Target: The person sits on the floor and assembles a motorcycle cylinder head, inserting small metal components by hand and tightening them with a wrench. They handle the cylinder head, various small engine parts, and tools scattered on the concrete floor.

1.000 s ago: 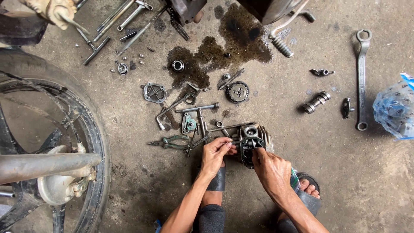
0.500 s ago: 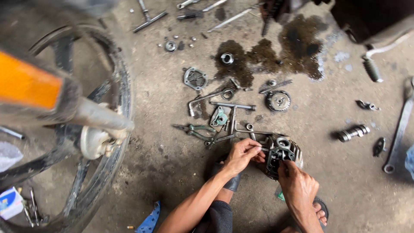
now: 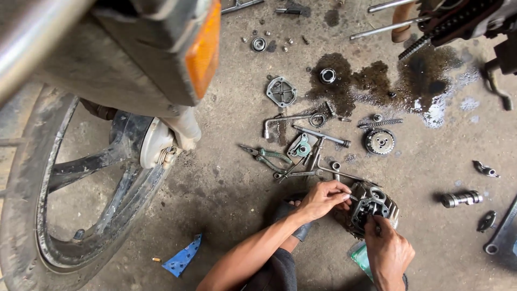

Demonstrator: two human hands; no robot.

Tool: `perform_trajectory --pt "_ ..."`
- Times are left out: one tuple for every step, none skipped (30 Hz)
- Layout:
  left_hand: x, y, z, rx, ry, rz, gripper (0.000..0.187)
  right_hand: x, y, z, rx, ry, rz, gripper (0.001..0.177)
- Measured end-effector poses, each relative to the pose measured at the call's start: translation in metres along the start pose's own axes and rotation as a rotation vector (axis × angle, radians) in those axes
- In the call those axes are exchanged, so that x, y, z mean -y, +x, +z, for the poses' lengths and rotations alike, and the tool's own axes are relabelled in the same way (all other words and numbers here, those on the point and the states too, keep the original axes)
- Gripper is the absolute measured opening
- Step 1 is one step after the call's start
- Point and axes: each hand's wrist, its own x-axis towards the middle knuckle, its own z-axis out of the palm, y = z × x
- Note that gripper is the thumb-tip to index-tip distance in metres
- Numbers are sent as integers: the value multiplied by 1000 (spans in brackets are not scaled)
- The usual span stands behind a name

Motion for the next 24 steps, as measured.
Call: perform_trajectory --pt "0 0 -1 2 -5 -1 15 0 0 0 -4 1 -4 28" --pt "-3 0 0 -3 -8 0 15 2 1 -3 -3 -2 -9 28" --pt "-6 -2 0 15 -79 -27 12 3 1 -6 38 -6 13 29" --pt "-9 -3 0 33 -151 -55 10 5 1 -8 79 -10 37 32" --pt "-8 -2 0 27 -155 -54 10 5 1 -8 82 -14 31 32" --pt "-7 -2 0 -5 -90 -47 11 5 1 -7 93 -26 53 31" --pt "-5 -2 1 -37 -25 -40 11 4 1 -6 102 -40 74 31" --pt "1 -2 3 -43 -31 -38 11 3 1 -7 104 -45 68 31" --pt "4 0 1 -65 -75 -43 12 5 2 -7 138 -54 97 32" --pt "7 2 0 -88 -120 -48 12 6 4 -7 172 -64 127 33" --pt "7 2 -2 -88 -118 -50 12 8 3 -8 174 -62 128 33" --pt "7 2 -3 -68 -107 -38 12 9 3 -8 154 -54 110 33" --pt "8 1 -1 -48 -97 -26 11 8 2 -10 132 -48 91 32" --pt "-4 -2 0 -48 -99 -27 11 10 3 -14 133 -49 91 32" --pt "-16 -4 2 -40 -27 -55 12 13 4 -17 165 -42 110 34" --pt "-27 -6 3 -32 45 -82 12 15 5 -21 197 -35 128 35" --pt "-21 -6 3 -26 46 -86 12 14 4 -18 198 -34 135 35" --pt "-15 -5 4 -35 27 -66 13 12 4 -16 197 -43 133 33" --pt "-9 -4 4 -44 7 -46 14 11 4 -14 196 -52 130 32" --pt "-13 -5 3 -39 9 -49 14 9 4 -11 197 -51 137 32" --pt "-18 -6 2 -22 27 -54 14 8 3 -8 149 -38 104 30" --pt "-23 -6 2 -6 45 -59 13 5 2 -6 102 -25 73 29" --pt "-15 -4 2 8 49 -62 13 5 2 -5 99 -23 87 29" --pt "-8 -2 3 -11 -45 -62 11 5 2 -4 63 -8 52 26"
